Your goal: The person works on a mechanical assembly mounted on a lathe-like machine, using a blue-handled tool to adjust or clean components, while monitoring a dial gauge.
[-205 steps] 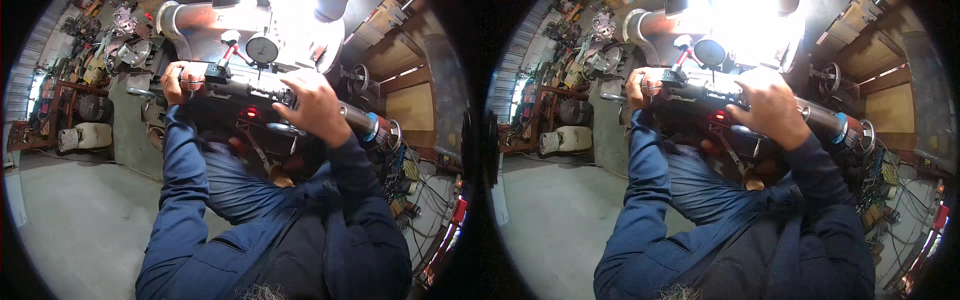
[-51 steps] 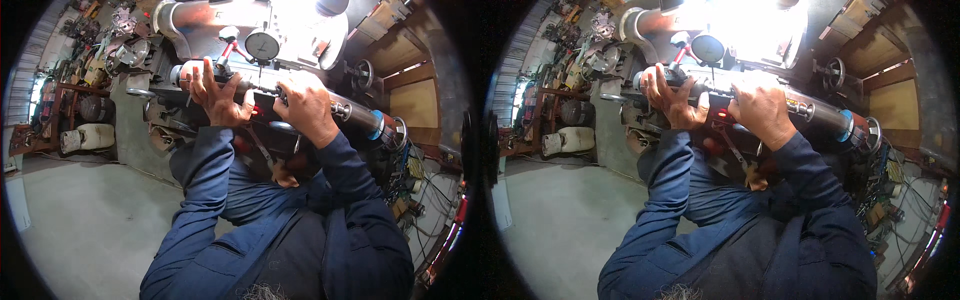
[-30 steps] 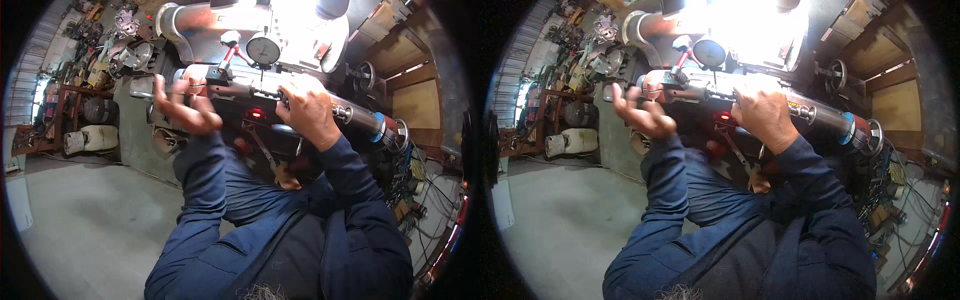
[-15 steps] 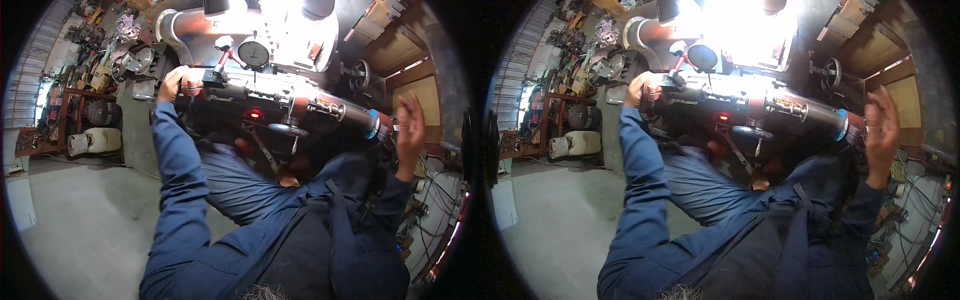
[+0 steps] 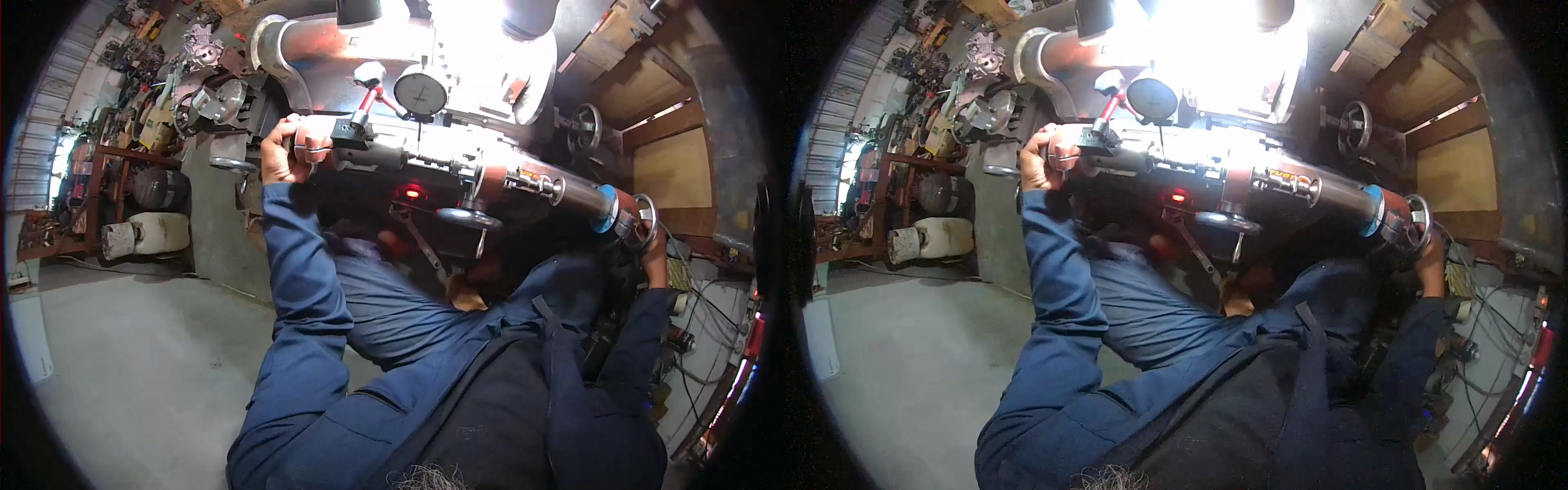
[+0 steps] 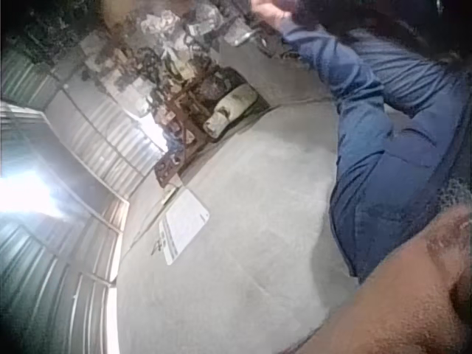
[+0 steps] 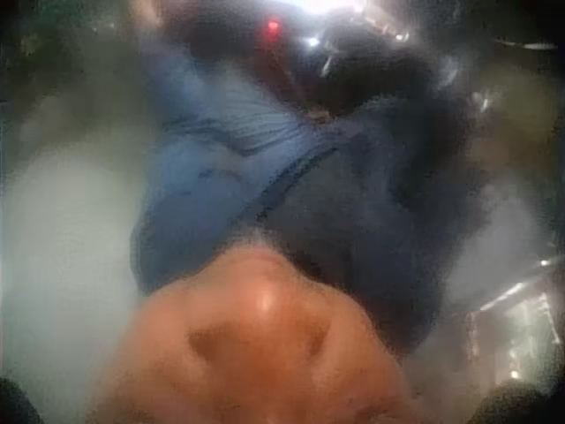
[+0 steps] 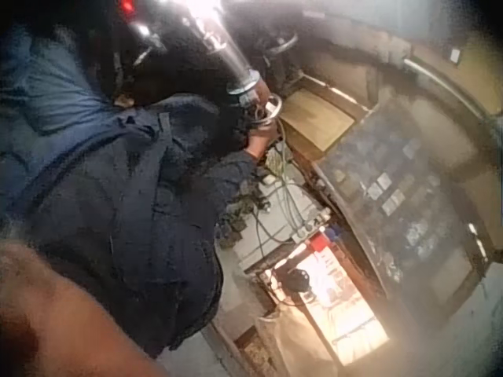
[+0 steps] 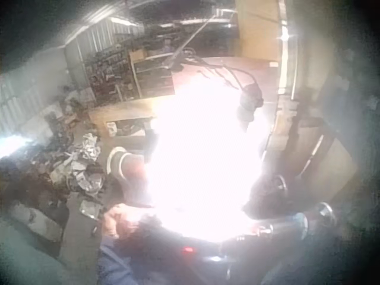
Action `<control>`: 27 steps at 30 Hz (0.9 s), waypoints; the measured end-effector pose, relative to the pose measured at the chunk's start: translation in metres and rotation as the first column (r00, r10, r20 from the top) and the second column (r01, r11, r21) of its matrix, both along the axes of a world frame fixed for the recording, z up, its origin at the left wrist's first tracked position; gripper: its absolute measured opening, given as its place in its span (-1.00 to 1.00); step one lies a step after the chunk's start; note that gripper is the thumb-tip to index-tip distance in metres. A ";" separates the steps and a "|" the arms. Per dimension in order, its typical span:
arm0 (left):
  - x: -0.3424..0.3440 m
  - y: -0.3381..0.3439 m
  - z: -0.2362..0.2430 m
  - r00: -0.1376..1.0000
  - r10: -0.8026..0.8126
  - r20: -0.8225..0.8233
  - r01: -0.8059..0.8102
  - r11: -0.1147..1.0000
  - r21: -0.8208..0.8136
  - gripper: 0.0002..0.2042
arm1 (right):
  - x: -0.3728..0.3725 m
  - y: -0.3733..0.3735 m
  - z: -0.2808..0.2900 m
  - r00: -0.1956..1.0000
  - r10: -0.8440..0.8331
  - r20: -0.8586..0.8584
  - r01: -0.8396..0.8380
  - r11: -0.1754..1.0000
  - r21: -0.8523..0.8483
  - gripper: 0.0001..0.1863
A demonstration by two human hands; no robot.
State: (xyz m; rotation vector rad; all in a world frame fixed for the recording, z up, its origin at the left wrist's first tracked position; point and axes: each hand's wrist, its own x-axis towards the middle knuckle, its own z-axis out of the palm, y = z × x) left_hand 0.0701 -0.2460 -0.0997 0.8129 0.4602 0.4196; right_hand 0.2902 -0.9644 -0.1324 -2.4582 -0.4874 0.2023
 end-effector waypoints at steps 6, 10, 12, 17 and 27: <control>-0.002 0.021 -0.013 0.975 0.222 -0.030 -0.224 0.967 -0.121 -0.83 | -0.007 -0.029 -0.037 0.990 -0.134 -0.032 0.138 0.968 0.209 -0.72; -0.012 0.063 -0.052 0.918 0.395 -0.034 -0.396 0.908 -0.140 -0.86 | -0.029 -0.014 -0.016 0.961 -0.214 -0.178 0.241 0.959 0.148 -0.76; -0.013 0.068 -0.055 0.906 0.421 -0.044 -0.423 0.893 -0.152 -0.87 | -0.042 -0.003 0.009 0.964 -0.179 -0.199 0.196 0.978 0.071 -0.73; -0.008 0.058 -0.048 0.926 0.369 -0.078 -0.375 0.922 -0.093 -0.86 | -0.055 -0.014 0.030 0.947 -0.166 -0.275 0.250 0.918 0.309 -0.69; -0.008 0.041 -0.028 0.973 0.201 -0.116 -0.212 0.973 -0.092 -0.85 | -0.032 0.029 0.060 0.931 -0.203 -0.304 0.349 0.742 0.572 -0.76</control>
